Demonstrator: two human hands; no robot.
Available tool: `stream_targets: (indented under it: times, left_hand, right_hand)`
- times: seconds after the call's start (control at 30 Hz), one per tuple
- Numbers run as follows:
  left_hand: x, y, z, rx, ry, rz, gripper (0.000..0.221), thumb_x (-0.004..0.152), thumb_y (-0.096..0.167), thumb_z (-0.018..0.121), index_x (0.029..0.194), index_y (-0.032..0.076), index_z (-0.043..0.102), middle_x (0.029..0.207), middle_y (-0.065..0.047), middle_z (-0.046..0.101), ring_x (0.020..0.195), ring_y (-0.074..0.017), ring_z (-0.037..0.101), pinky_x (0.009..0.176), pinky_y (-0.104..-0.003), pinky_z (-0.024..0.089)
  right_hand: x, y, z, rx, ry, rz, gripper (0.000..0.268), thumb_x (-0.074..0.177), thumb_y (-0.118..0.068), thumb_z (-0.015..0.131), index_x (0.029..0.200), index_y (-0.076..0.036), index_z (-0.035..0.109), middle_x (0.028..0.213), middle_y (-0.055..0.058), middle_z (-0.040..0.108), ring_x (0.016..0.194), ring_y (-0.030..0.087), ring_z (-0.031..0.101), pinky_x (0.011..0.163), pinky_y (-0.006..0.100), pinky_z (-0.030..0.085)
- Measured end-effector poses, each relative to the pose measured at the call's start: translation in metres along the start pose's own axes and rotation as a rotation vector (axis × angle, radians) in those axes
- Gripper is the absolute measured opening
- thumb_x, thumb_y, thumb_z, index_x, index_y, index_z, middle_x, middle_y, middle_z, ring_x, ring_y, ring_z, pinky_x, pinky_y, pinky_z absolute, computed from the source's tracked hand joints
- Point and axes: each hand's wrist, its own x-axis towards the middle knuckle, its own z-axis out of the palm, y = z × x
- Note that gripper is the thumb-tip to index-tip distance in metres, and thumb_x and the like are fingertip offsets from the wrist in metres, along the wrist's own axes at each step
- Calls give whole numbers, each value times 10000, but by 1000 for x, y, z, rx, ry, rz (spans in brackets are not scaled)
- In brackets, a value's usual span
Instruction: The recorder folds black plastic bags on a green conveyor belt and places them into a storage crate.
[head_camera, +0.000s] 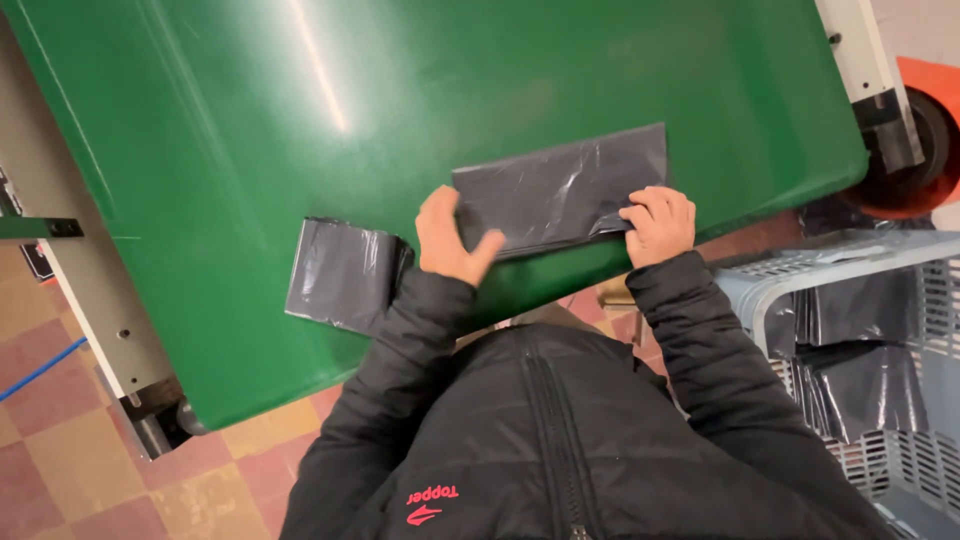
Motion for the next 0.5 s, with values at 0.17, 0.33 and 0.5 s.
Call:
stream_targets:
  times: [0.17,0.33,0.5]
  left_hand:
    - [-23,-17,5,810,-118,731,602,666,336,834,1179,93,632,1222,-96,612,1178,-309,556,910,-433,476]
    - [-13,-52,25,1163,-265,937,233,868,289,831,1023,224,671,977,48,601,993,-185,591,722,-359,441]
    - [30,-7,66,446,-1033,647,229,838,368,716,921,155,721,902,-38,696,865,-261,669,697,-383,517]
  right_hand:
    - [-12,1,9,-15,36,7,258,719,13,659,940,-118,684,1163,45,652,1211,300,619,997,447,493]
    - [36,-69,-32,130,-191,22,258,684,-11,712,939,-11,672,1090,165,624,1132,393,573,968,480,476]
    - [-6,-85,3,517,-156,-152,424,839,27,645,1263,8,642,1299,205,670,1279,405,614,1107,492,485]
